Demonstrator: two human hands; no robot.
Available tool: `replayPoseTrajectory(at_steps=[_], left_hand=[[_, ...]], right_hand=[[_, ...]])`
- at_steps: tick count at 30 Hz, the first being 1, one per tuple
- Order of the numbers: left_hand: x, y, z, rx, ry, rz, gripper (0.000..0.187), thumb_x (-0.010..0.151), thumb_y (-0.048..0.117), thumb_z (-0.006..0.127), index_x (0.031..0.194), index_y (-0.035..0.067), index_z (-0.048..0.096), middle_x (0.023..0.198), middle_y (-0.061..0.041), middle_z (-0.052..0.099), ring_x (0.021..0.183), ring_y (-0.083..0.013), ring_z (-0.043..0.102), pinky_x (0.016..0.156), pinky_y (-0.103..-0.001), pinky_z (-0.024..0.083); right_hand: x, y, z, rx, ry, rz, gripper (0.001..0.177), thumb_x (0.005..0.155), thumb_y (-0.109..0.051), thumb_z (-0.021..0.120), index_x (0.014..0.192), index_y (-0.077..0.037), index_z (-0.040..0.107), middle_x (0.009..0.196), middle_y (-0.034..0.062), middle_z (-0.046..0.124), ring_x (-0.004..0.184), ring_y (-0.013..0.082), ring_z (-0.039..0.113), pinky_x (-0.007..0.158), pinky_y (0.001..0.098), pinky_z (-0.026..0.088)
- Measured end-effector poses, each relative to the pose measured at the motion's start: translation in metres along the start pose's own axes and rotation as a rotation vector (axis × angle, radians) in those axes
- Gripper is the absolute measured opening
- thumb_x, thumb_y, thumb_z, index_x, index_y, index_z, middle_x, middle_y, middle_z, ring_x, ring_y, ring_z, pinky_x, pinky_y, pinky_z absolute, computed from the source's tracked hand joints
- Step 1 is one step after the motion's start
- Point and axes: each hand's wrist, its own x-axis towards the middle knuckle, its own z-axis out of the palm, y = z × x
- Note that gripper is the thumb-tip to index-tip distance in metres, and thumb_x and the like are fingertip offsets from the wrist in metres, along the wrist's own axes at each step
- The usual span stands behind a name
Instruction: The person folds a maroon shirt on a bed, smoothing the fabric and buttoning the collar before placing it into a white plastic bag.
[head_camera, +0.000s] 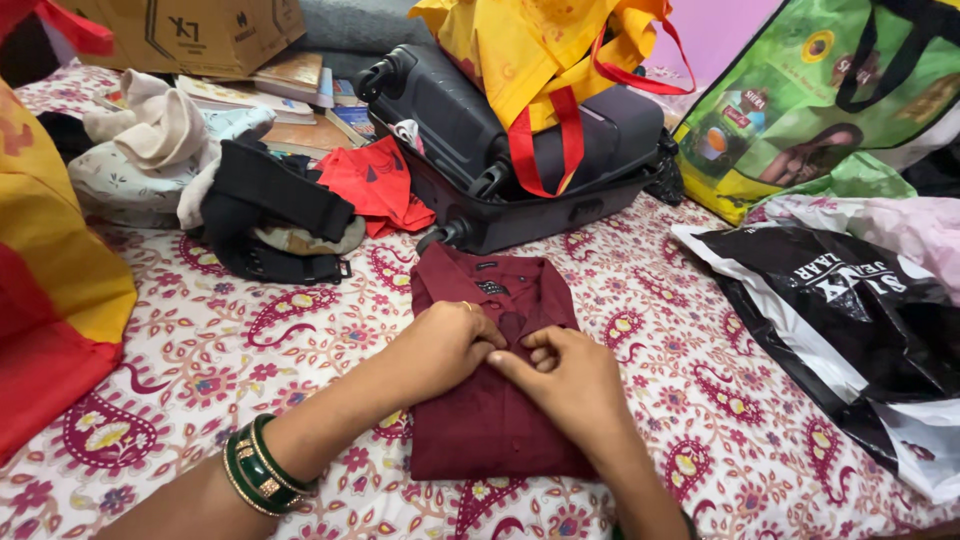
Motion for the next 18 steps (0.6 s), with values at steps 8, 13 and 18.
replayPoseTrajectory(at_steps=[8, 13, 18], left_hand=[[0.0, -0.004, 0.004, -0.103, -0.029, -0.155, 0.016, 0.079, 0.012, 0.075, 0.091, 0.003, 0.08, 0.085, -0.017, 0.076, 0.077, -0.0291, 0.077, 0.072, -0.037, 0.06], [-0.001, 0.005, 0.007, -0.12, -0.045, -0.255, 0.016, 0.078, 0.016, 0.077, 0.084, 0.001, 0.078, 0.077, -0.016, 0.075, 0.071, -0.0266, 0.076, 0.068, -0.037, 0.06], [-0.004, 0.008, 0.015, -0.091, -0.038, -0.338, 0.018, 0.079, 0.018, 0.075, 0.081, 0.0, 0.077, 0.074, -0.017, 0.074, 0.069, -0.027, 0.075, 0.068, -0.037, 0.059]], right_hand=[[0.005, 0.033, 0.013, 0.161, 0.059, 0.026, 0.027, 0.078, -0.028, 0.081, 0.09, -0.004, 0.081, 0.073, 0.0013, 0.077, 0.064, 0.0093, 0.071, 0.063, 0.0261, 0.056], [0.013, 0.071, 0.02, 0.703, -0.224, 0.129, 0.016, 0.092, -0.018, 0.073, 0.088, -0.003, 0.078, 0.073, -0.0069, 0.065, 0.062, 0.0029, 0.048, 0.058, 0.0206, 0.038], [0.016, 0.086, 0.022, 0.88, -0.307, 0.089, 0.013, 0.094, -0.015, 0.07, 0.085, -0.006, 0.072, 0.074, -0.0071, 0.063, 0.067, 0.002, 0.051, 0.065, 0.019, 0.042]])
